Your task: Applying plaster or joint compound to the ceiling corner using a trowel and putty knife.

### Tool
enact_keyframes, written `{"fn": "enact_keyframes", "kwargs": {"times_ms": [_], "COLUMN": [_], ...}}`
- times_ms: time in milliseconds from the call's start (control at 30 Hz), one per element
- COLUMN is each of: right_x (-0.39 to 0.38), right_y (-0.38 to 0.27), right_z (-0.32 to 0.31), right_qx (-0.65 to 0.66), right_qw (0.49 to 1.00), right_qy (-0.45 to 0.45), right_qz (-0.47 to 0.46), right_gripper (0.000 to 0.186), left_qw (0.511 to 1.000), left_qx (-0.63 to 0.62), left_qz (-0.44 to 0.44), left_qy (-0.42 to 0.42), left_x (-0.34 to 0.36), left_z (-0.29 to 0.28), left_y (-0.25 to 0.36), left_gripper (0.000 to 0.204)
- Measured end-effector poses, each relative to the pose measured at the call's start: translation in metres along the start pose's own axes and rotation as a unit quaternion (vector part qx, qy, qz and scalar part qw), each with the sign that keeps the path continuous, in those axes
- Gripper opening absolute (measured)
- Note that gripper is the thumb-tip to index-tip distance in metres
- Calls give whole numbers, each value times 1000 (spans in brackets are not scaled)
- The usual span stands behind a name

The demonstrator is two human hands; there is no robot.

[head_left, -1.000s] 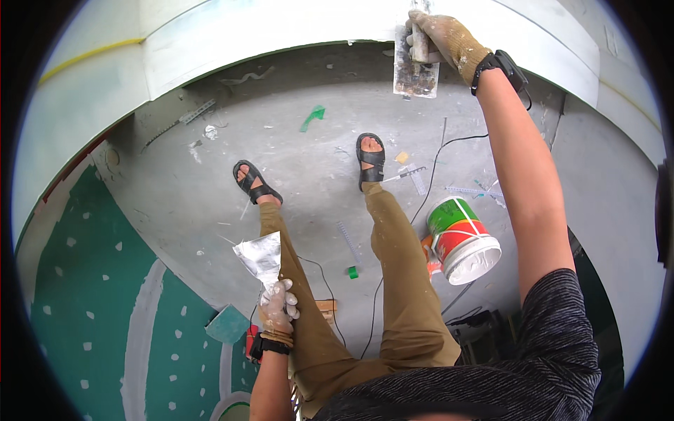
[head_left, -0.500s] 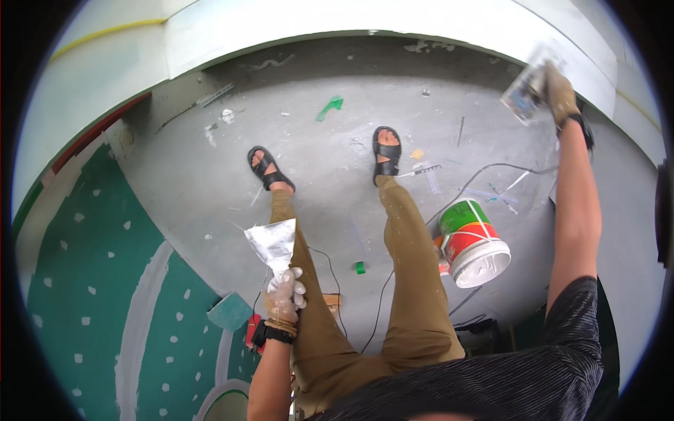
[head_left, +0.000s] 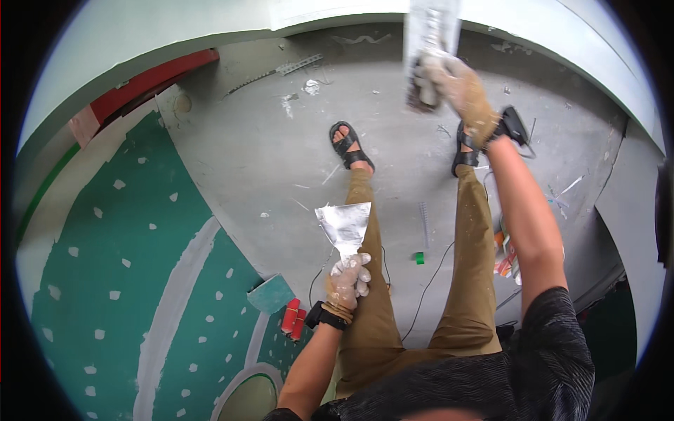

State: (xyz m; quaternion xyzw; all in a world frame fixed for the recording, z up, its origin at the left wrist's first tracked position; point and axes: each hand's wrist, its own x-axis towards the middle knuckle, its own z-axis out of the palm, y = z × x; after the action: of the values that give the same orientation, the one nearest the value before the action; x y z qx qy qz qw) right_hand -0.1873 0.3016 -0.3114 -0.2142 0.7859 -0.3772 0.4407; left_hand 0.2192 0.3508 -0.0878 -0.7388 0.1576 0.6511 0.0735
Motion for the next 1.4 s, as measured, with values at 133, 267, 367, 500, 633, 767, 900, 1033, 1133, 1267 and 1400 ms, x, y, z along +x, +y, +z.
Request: {"fn": "enact_keyframes", "kwargs": {"times_ms": [133,267,367,500,633,767,900,1033,1133,1267,1400], "right_x": [49,84,104,90,62,-26,14,78,122,150,160], "right_y": [-54,-95,-97,-116,-19,1,-85,-133,-151,-171,-177], "right_z": [113,166,186,182,191,179,156,126,145,152,155], "right_qx": [-15,23,-11,80,-65,-88,19,-25,-63,-104,-95], "right_qw": [999,1000,999,997,998,990,995,976,994,993,994], "right_qy": [23,5,48,6,17,-26,-78,-76,-74,-58,-55], "right_qz": [-25,12,-11,-18,-11,107,-51,-201,-46,-9,-14], "right_gripper": [54,67,70,55,58,53,51,54,66,70,61], "left_qw": [1000,998,997,996,995,995,997,997,995,995,995], "left_qx": [-5,-21,-31,-30,-52,-63,-43,-31,-42,-52,-59], "left_qz": [-24,-50,-57,-69,-33,-44,-36,-44,-49,-47,-34], "left_qy": [-11,-30,-37,-40,-74,-68,-60,-63,-73,-69,-72], "left_x": [-4,3,12,12,13,6,8,11,13,9,12], "left_z": [-12,-41,-46,-56,-51,-62,-66,-62,-64,-65,-69], "left_y": [1,6,6,11,28,34,35,33,33,43,47], "left_gripper": [33,33,34,33,28,29,36,35,28,30,30]}}
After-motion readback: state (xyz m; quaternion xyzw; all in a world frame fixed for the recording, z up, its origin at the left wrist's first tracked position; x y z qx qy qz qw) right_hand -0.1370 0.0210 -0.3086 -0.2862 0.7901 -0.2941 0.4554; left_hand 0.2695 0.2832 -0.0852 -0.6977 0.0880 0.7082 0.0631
